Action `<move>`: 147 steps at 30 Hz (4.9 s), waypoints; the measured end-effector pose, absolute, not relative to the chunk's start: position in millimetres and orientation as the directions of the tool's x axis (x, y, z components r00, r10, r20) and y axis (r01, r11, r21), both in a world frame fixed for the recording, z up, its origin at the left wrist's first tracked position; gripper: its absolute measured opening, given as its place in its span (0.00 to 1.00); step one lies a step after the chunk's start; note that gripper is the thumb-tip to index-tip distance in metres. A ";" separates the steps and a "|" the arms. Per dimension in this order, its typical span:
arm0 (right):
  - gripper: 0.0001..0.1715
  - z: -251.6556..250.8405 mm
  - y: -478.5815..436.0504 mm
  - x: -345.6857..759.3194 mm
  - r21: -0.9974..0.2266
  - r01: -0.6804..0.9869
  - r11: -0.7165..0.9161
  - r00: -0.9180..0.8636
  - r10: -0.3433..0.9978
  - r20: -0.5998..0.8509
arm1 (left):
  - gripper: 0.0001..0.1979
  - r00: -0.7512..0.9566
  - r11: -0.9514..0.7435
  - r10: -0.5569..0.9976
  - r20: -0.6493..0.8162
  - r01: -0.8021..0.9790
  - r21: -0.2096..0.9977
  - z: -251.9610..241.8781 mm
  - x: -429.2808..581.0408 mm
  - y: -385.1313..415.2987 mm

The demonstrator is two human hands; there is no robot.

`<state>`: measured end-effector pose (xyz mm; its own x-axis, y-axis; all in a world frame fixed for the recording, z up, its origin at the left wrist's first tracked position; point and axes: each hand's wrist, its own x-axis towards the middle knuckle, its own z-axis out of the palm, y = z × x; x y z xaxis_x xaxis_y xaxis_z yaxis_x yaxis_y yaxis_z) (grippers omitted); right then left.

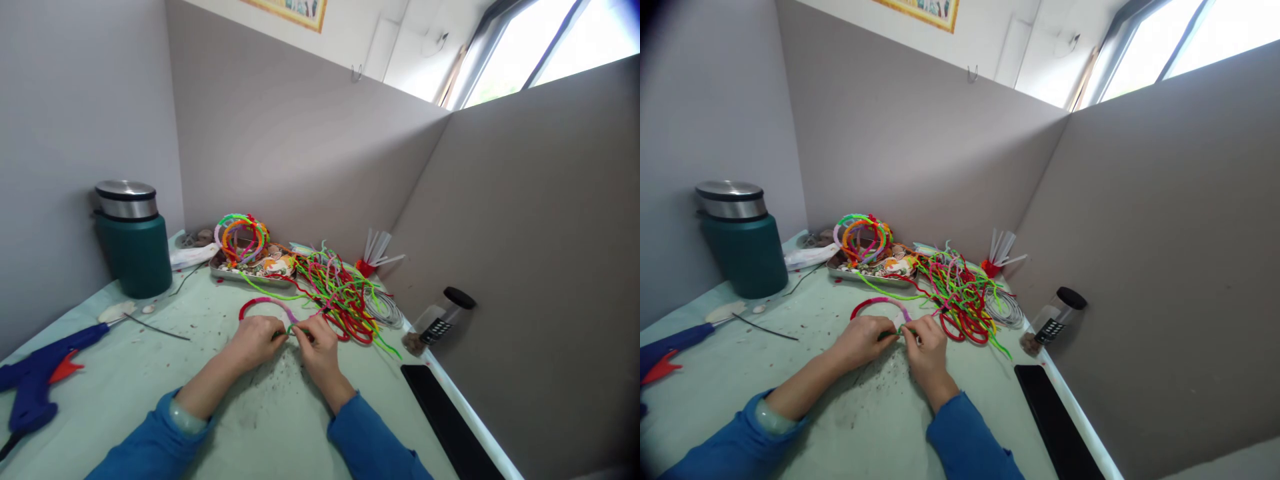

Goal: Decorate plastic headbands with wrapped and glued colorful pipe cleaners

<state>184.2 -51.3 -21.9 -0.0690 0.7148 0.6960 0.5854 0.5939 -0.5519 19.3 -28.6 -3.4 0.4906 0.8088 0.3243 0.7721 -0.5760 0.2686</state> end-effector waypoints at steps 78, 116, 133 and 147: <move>0.11 -31.8 -31.1 189.9 -0.944 0.101 0.313 0.106 0.940 0.323 | 0.13 0.549 -0.670 0.739 0.391 0.664 0.333 4.1 21.4 -29.4; 0.10 -29.7 -37.4 182.2 -0.935 0.220 0.279 0.066 0.952 0.300 | 0.13 0.501 -0.572 0.814 0.294 0.781 0.252 1.2 20.2 -29.1; 0.21 -29.0 -43.1 183.3 -0.888 0.293 0.355 -0.036 0.932 0.361 | 0.13 0.359 -0.482 0.865 0.351 0.789 0.381 -2.8 16.1 -19.0; 0.15 -26.9 -49.3 179.6 -0.738 0.477 0.476 -0.195 0.877 0.440 | 0.11 0.289 -0.454 0.888 0.358 0.674 0.583 5.5 11.5 -15.9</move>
<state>179.6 -49.3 -26.9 -0.1947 0.8767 0.4398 0.4773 0.4764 -0.7384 11.5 -15.9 5.5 0.2889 0.8880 0.3579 0.6737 -0.4542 0.5830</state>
